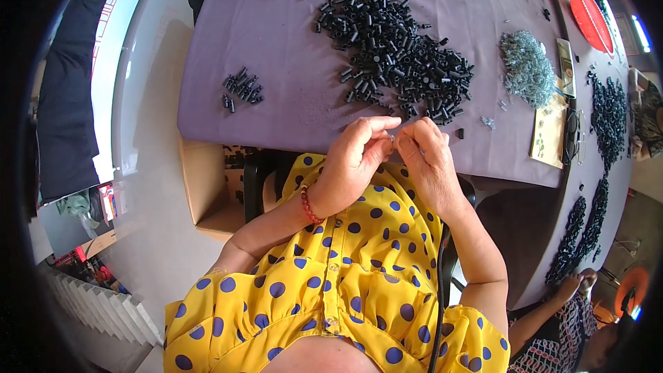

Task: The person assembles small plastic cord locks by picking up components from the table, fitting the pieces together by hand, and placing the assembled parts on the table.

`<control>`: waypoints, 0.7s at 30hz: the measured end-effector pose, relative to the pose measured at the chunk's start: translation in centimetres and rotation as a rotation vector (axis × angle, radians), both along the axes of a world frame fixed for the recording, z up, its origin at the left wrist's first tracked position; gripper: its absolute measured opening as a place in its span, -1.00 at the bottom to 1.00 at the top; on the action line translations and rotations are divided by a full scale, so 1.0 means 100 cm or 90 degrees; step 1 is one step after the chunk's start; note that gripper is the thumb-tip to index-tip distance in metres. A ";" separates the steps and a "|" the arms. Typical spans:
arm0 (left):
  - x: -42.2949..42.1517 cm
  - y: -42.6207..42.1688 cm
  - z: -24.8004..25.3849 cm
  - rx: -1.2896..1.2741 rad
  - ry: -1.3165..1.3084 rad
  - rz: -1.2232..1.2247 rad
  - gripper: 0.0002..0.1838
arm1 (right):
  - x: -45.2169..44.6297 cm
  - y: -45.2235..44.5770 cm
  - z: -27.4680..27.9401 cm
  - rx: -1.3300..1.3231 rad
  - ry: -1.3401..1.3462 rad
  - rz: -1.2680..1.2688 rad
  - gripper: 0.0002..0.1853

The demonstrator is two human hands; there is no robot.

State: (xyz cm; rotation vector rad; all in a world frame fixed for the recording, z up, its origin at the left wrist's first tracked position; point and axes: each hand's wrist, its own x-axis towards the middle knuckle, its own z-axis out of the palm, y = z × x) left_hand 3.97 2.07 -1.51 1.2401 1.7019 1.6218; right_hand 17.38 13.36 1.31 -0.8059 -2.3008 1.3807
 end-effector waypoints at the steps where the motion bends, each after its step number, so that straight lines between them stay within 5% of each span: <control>1: 0.000 0.000 0.001 -0.001 0.001 0.000 -0.65 | -0.001 0.000 0.001 0.025 -0.010 0.001 -0.95; 9: -0.001 0.000 -0.005 -0.039 -0.149 -0.057 -0.78 | -0.003 0.002 -0.004 0.095 -0.015 -0.022 -0.96; 21: -0.010 0.000 0.010 -0.124 -0.320 -0.079 -0.82 | -0.004 -0.001 0.000 -0.033 0.009 -0.035 -0.94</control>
